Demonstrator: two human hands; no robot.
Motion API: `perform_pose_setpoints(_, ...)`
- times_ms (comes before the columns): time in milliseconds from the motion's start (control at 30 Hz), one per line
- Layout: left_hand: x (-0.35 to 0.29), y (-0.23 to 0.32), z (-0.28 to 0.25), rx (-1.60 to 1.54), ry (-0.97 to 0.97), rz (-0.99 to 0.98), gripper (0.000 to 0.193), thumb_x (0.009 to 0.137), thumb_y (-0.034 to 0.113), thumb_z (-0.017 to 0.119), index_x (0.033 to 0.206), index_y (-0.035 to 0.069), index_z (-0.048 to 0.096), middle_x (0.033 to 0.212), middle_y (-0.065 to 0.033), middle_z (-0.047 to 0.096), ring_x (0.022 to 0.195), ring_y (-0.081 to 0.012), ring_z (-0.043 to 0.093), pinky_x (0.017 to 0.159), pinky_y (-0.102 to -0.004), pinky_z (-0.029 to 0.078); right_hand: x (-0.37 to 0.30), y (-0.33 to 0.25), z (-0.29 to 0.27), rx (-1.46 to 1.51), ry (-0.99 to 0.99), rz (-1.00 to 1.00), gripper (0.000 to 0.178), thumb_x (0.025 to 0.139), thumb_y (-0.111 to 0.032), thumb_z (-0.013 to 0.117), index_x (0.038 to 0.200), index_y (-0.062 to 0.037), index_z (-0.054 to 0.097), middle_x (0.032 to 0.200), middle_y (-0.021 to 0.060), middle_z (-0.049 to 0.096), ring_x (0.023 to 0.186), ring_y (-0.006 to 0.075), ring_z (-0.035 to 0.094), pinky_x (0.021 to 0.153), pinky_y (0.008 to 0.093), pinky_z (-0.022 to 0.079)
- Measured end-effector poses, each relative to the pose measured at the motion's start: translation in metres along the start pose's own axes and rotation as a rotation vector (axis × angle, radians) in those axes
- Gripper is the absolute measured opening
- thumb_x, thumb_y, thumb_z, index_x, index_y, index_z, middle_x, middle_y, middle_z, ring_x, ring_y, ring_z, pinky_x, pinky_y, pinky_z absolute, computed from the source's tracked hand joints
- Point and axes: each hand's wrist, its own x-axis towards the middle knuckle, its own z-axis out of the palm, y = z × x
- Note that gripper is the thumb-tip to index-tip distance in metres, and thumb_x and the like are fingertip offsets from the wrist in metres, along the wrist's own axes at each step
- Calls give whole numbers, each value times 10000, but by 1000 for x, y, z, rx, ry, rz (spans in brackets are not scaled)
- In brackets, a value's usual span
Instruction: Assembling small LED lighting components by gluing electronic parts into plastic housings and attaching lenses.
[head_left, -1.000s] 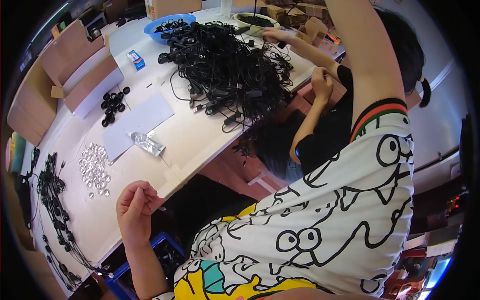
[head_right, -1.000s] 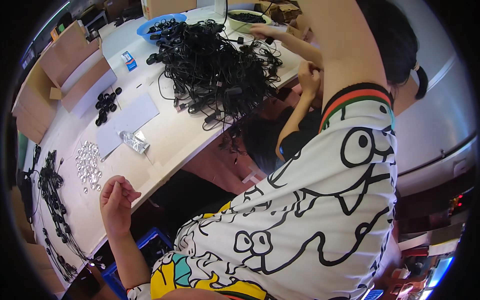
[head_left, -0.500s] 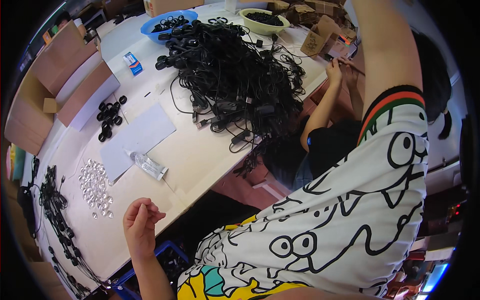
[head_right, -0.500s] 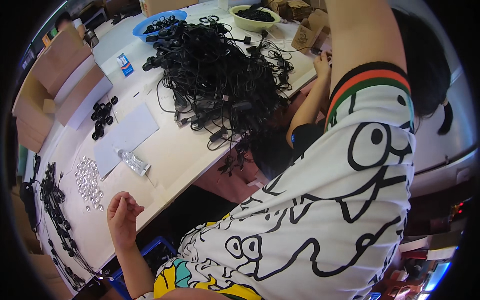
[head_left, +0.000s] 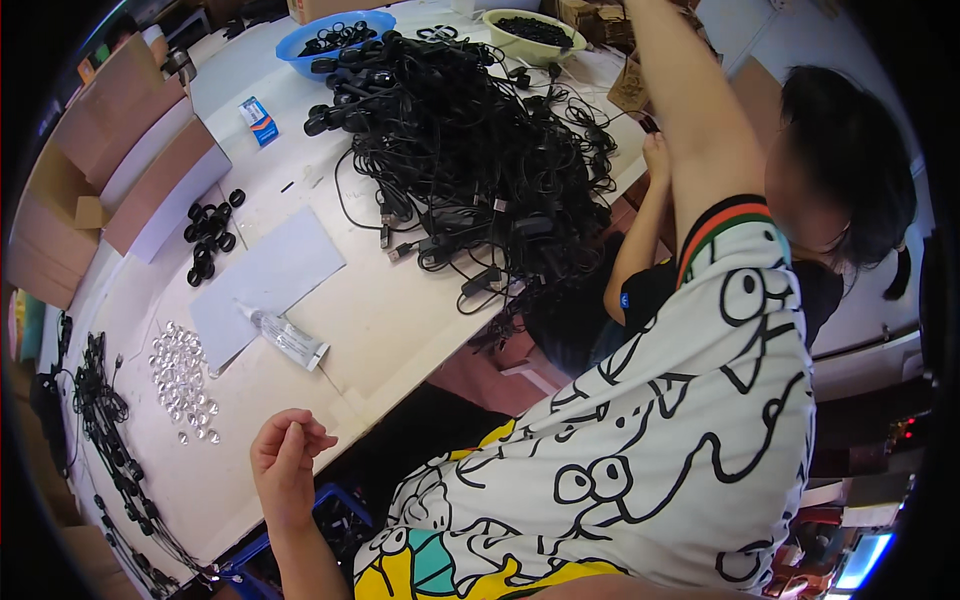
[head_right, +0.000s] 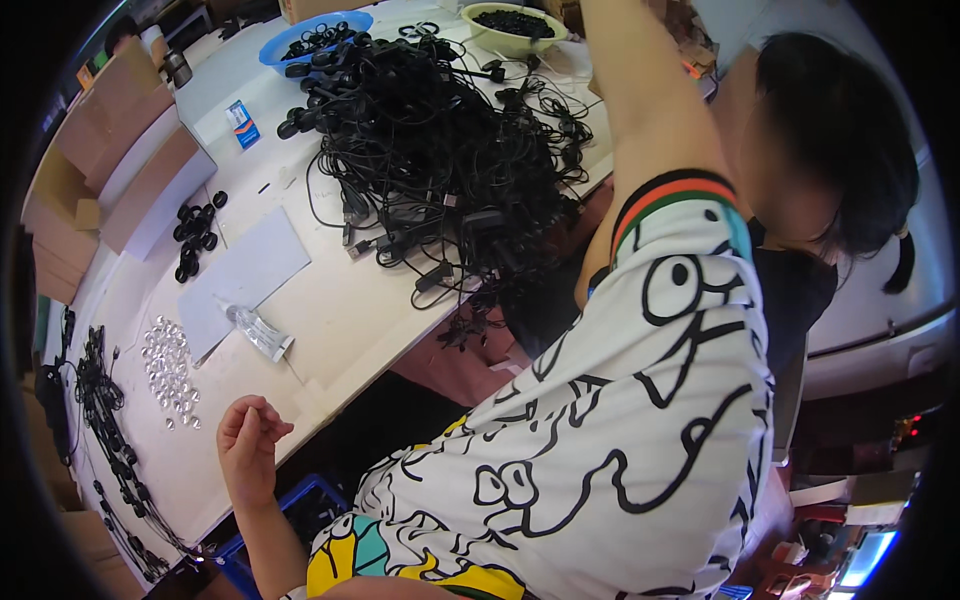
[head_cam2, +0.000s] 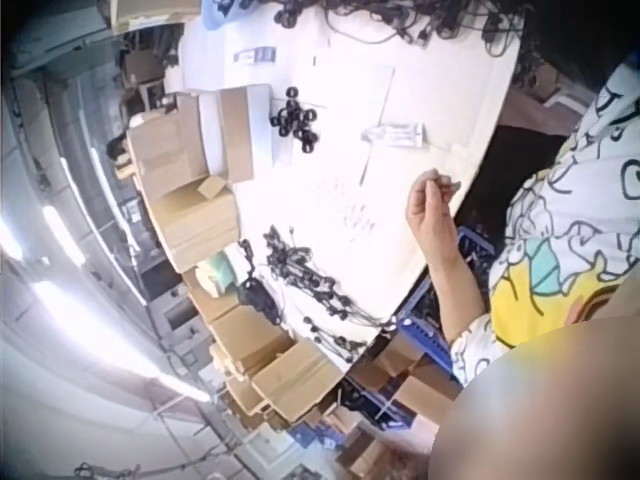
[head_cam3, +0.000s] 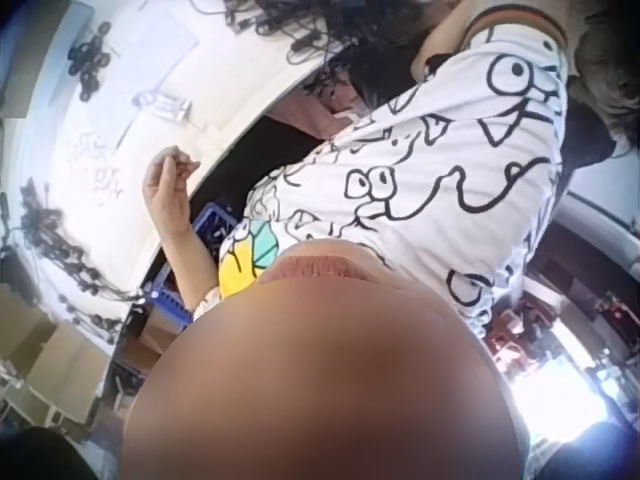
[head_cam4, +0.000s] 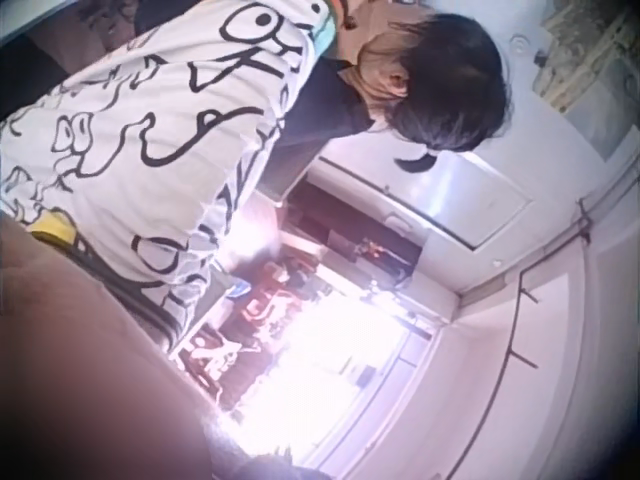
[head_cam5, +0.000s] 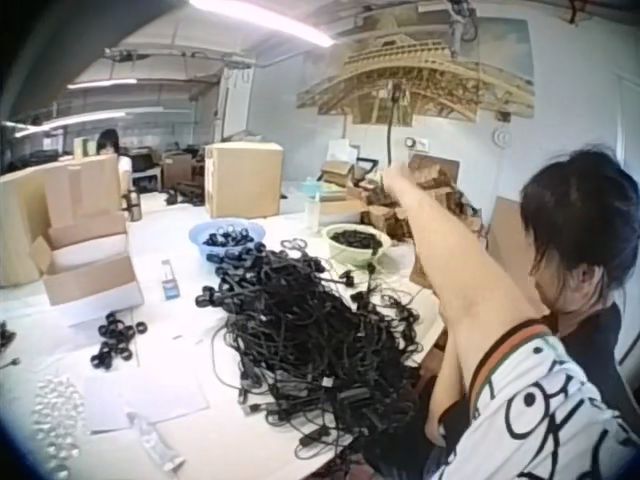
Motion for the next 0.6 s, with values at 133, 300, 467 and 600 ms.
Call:
perform_pose_setpoints(133, -8, 1, -7, 21, 46, 21, 162, 882, 74, 440, 959, -26, 541, 815, -82, 564, 734, -134, 576, 695, -296, 516, -72, 56, 66, -307, -315, -217, 266, 791, -182, 476, 949, -11, 604, 939, 167, 617, 714, 302, 615, 617, 377, 496)
perform_pose_setpoints(300, -15, 6, -18, 25, 72, 20, 161, 881, 81, 450, 963, -23, 541, 814, -82, 567, 727, -136, 578, 694, -295, 517, -150, 69, 72, -503, -756, 120, 361, 778, -156, 451, 1104, -45, 557, 1181, 148, 513, 1072, 311, 506, 886, 415, 402)
perform_pose_setpoints(467, -26, 6, -29, 28, 108, 27, 167, 881, 88, 456, 971, -26, 539, 816, -86, 570, 717, -138, 578, 686, -288, 514, -173, 79, 83, -617, -940, 182, 405, 772, -241, 515, 1127, -48, 542, 1191, 143, 508, 1084, 294, 500, 888, 404, 405)
perform_pose_setpoints(600, -45, 9, -40, 54, 165, 32, 167, 881, 85, 454, 973, -26, 539, 824, -86, 571, 711, -139, 577, 681, -280, 510, -162, 78, 89, -560, -896, 120, 549, 741, -409, 584, 1156, -54, 521, 1208, 131, 498, 1093, 276, 496, 891, 418, 400)
